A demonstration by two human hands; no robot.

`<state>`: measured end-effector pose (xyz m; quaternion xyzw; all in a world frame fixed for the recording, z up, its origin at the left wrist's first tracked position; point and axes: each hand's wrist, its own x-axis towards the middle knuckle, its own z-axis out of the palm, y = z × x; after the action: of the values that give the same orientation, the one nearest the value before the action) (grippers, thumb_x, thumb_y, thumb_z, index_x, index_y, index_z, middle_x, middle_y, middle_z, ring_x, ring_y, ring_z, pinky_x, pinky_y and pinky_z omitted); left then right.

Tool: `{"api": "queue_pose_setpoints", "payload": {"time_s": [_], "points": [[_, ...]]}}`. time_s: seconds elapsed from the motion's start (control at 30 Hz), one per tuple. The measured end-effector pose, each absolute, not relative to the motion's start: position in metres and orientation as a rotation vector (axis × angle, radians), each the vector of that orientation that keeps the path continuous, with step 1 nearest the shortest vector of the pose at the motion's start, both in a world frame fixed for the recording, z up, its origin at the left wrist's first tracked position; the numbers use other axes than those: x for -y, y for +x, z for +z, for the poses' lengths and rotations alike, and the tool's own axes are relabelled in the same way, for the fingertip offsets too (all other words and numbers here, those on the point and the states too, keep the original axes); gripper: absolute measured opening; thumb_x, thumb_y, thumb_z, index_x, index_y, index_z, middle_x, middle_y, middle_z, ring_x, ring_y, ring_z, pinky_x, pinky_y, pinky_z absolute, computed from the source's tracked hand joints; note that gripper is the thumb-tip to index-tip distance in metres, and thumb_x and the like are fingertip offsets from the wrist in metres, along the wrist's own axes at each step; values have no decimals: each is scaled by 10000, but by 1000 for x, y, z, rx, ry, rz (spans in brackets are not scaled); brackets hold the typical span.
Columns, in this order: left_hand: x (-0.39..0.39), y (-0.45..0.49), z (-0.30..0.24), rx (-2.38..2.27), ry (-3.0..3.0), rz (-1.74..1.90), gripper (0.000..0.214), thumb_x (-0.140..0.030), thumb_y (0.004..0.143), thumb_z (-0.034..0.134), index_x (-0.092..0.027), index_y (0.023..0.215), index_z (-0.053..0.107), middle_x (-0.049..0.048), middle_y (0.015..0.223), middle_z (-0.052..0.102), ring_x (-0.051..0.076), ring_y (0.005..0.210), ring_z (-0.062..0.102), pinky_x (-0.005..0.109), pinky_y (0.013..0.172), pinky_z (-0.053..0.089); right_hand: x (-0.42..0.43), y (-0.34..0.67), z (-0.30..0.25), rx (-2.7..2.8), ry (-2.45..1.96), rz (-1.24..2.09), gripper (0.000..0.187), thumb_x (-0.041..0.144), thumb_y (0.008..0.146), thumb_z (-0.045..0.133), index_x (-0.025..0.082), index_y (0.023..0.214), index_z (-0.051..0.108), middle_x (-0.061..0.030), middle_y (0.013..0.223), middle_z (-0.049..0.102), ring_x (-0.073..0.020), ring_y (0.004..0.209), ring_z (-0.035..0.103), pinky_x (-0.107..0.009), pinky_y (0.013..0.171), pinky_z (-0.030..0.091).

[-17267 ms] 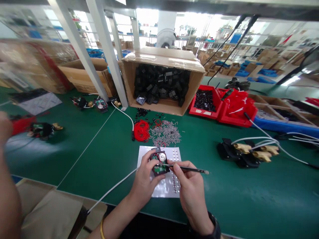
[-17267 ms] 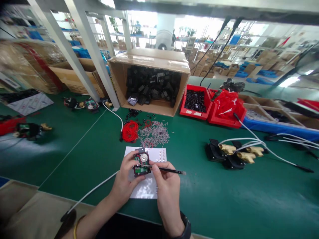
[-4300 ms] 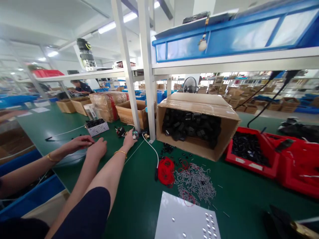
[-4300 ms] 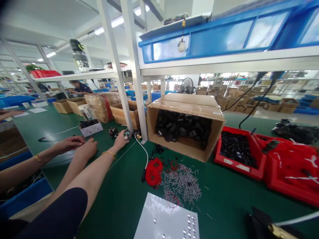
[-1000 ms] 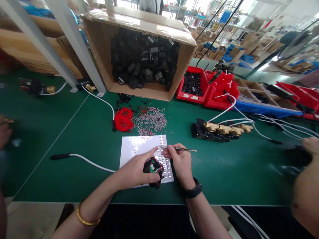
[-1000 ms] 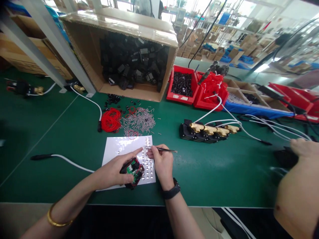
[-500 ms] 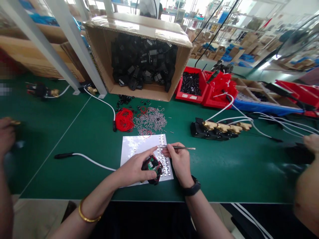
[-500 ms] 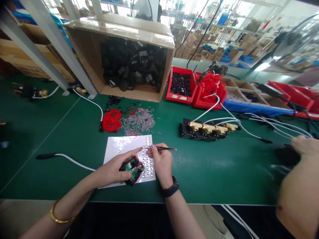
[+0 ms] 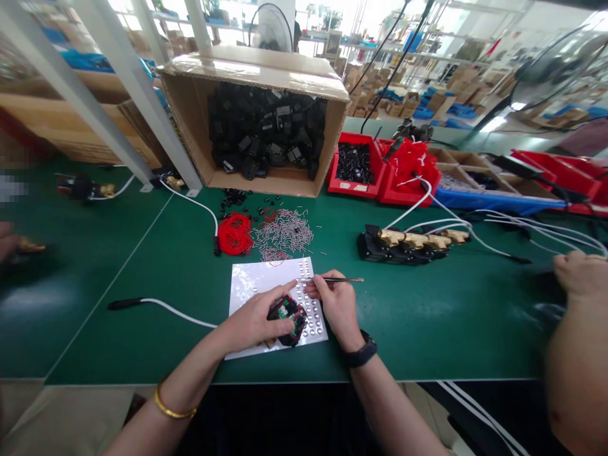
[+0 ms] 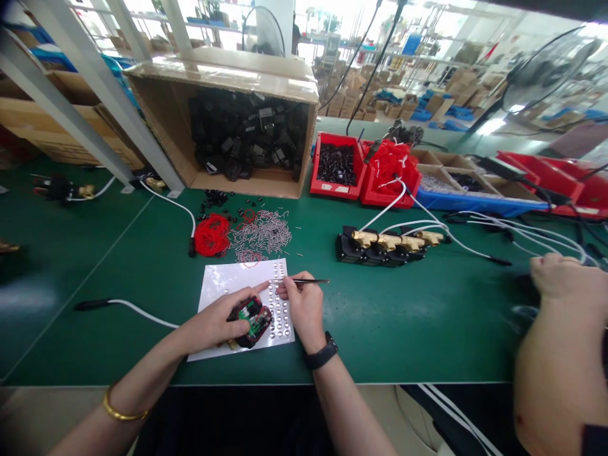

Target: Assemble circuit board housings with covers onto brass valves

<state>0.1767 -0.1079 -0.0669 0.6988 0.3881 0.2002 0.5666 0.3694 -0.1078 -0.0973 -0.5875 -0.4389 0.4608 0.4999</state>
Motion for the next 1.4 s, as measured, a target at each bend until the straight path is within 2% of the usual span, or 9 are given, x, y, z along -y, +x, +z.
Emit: {"api": "queue_pose_setpoints", "payload": {"time_s": [0.1,0.2,0.3,0.37,0.5,0.67,0.77,0.97,1.4], "points": [[110,177,-67,-905,1592,487,708,-484,757,629,-187,1348,377,90,1402,388,293,1275,360,404,1087,244,109,369,-98,1072,-1405,1111,292,462,816,582,181,774,516,-49,670,662,-200,606,655,-314,580,551],[119,176,-65,-905,1464,566,855,-448,619,765,-197,1336,373,110,1344,441,308,1202,443,423,1041,326,109,369,-101,1080,-1396,1076,279,453,810,595,188,824,508,-36,677,659,-198,605,653,-309,567,546],[132,175,-65,-998,1443,792,819,-381,519,839,-226,1229,461,102,1361,381,317,1238,392,418,1038,334,107,368,-103,1048,-1376,1074,291,448,782,634,194,812,496,-32,670,664,-197,591,654,-303,552,541],[141,175,-70,-1101,1451,965,722,-322,540,838,-242,1164,484,85,1341,375,306,1253,369,415,1054,312,108,368,-100,982,-1324,1130,307,439,757,668,188,791,496,-41,672,673,-199,609,663,-296,561,544],[147,177,-86,-1144,1335,1152,687,-235,636,783,-264,1205,399,64,1231,450,262,1159,468,419,1025,352,117,370,-80,675,-1143,1333,343,375,677,763,177,811,516,-66,744,700,-201,681,682,-262,589,550],[146,180,-98,-1156,1378,1245,730,-208,653,765,-262,1256,358,73,1299,413,273,1219,416,432,1054,320,142,356,-53,496,-909,1660,255,290,677,777,174,755,563,-57,789,702,-161,761,669,-252,710,530],[146,180,-100,-1180,1378,1274,765,-208,640,775,-261,1271,346,78,1308,410,275,1222,417,436,1063,312,149,344,-49,524,-885,1607,238,270,662,787,169,724,580,-63,827,703,-151,778,652,-266,781,491],[146,182,-99,-1217,1405,1275,730,-216,621,786,-256,1236,396,64,1267,451,267,1177,462,433,1039,347,147,337,-55,563,-971,1503,262,301,644,796,172,738,589,-72,845,707,-188,819,643,-316,803,445],[146,184,-98,-1214,1389,1283,722,-195,624,782,-273,1226,391,51,1256,446,259,1174,457,439,1040,340,151,329,-55,599,-1025,1383,261,314,644,792,169,744,600,-75,860,706,-197,837,623,-357,840,412]]}}
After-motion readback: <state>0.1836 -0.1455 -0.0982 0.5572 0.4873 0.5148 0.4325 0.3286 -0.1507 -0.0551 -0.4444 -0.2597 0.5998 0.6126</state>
